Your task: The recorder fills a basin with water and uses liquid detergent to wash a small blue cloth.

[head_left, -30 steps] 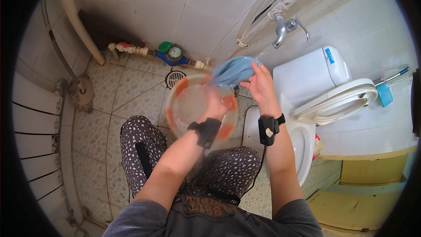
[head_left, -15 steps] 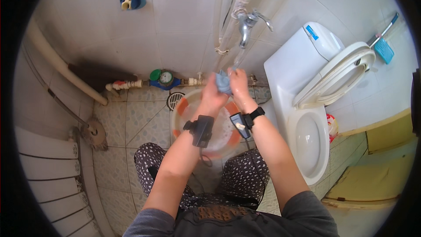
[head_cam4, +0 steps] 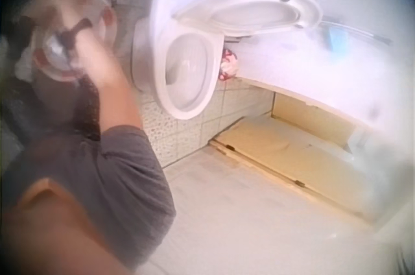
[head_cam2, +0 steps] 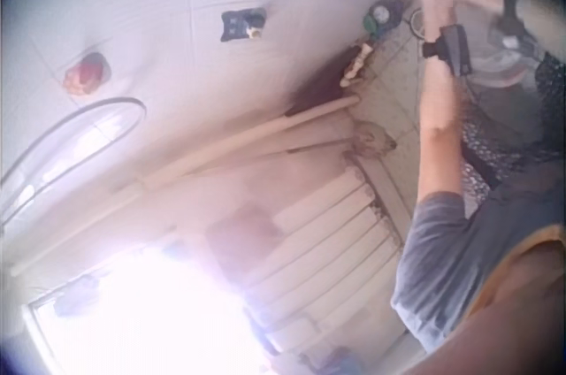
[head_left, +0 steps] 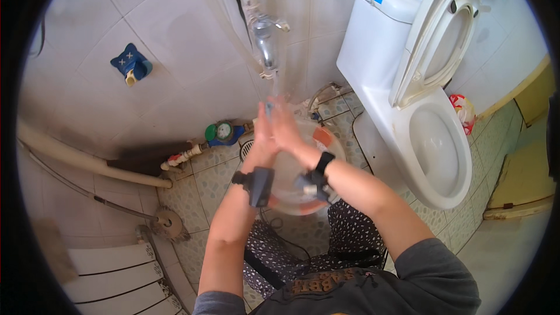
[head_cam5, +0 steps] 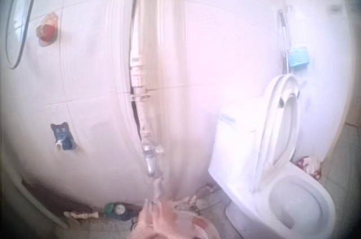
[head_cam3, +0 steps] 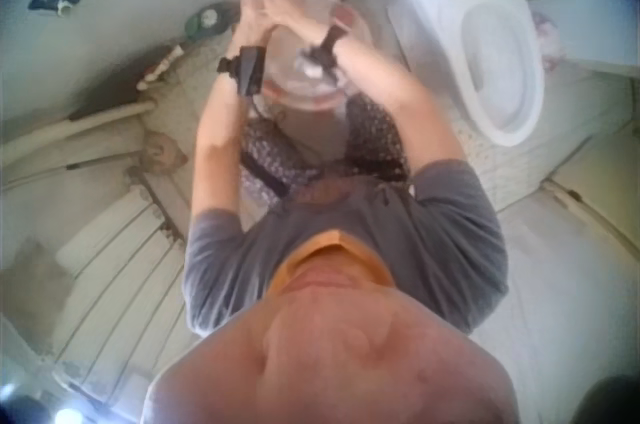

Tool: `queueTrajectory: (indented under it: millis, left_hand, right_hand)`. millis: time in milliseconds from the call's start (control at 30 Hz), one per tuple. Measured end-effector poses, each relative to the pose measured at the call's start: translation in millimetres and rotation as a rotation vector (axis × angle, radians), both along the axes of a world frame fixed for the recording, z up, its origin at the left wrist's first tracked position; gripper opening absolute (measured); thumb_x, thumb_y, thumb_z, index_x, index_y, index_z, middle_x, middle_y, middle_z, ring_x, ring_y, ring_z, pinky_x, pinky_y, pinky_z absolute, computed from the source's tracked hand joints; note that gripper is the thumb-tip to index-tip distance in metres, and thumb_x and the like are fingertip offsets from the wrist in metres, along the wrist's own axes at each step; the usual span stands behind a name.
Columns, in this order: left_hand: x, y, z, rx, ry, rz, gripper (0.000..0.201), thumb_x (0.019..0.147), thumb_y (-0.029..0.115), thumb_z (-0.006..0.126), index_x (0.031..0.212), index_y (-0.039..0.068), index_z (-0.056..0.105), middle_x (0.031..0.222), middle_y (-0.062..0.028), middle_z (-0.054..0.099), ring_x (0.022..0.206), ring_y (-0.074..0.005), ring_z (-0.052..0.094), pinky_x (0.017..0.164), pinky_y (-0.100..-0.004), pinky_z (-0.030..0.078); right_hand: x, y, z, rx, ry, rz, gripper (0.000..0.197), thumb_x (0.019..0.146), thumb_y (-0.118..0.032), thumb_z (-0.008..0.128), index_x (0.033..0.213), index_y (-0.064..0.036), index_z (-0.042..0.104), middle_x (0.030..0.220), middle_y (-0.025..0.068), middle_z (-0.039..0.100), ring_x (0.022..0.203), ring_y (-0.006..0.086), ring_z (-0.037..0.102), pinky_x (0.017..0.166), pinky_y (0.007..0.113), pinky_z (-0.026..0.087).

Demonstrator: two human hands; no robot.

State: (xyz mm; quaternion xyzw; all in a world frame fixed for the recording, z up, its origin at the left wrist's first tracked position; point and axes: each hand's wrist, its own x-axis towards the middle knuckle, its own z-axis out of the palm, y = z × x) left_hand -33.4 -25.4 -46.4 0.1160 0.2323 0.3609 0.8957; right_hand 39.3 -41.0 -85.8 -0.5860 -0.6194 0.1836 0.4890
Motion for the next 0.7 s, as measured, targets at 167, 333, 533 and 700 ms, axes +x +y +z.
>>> queueTrajectory:
  millis: [167, 333, 533, 700]
  left_hand:
    - [21, -18, 8, 0.042, 0.226, 0.108, 0.034, 0.094, 0.027, 0.031, 0.117, 0.006, 0.044, 0.117, -0.0101, 0.049, 0.107, -0.0231, 0.046, 0.092, -0.0381, 0.038]
    - [-5, 11, -22, 0.301, -0.388, -0.263, 0.043, 0.094, 0.036, 0.025, 0.125, 0.01, 0.038, 0.124, -0.0085, 0.044, 0.113, -0.0224, 0.042, 0.097, -0.0382, 0.032]
    - [14, -12, 1, 0.12, 0.183, -0.047, 0.048, 0.093, 0.041, 0.026, 0.128, 0.01, 0.035, 0.129, -0.0083, 0.041, 0.115, -0.0223, 0.041, 0.099, -0.0373, 0.03]
    - [-21, 11, 4, 0.181, -0.081, -0.191, 0.05, 0.091, 0.044, 0.03, 0.131, 0.013, 0.031, 0.133, -0.0081, 0.036, 0.117, -0.0291, 0.038, 0.093, -0.0495, 0.033]
  right_hand:
    - [21, 17, -2, -0.149, 0.291, -0.007, 0.042, 0.091, -0.027, 0.028, 0.119, 0.0033, 0.04, 0.126, 0.0248, 0.037, 0.121, 0.0389, 0.028, 0.101, 0.042, 0.022]
    - [-10, -4, -1, 0.097, -0.068, -0.092, 0.044, 0.091, -0.032, 0.029, 0.12, -0.0005, 0.04, 0.129, 0.0257, 0.032, 0.121, 0.0394, 0.027, 0.101, 0.044, 0.021]
    - [19, 13, 16, -0.104, 0.387, -0.037, 0.042, 0.089, -0.027, 0.034, 0.122, -0.0018, 0.041, 0.131, 0.0253, 0.031, 0.12, 0.0406, 0.029, 0.099, 0.045, 0.024]
    - [-37, -10, 14, 0.005, 0.217, -0.096, 0.043, 0.087, -0.026, 0.037, 0.125, -0.0052, 0.038, 0.132, 0.0199, 0.031, 0.119, 0.0407, 0.03, 0.098, 0.048, 0.024]
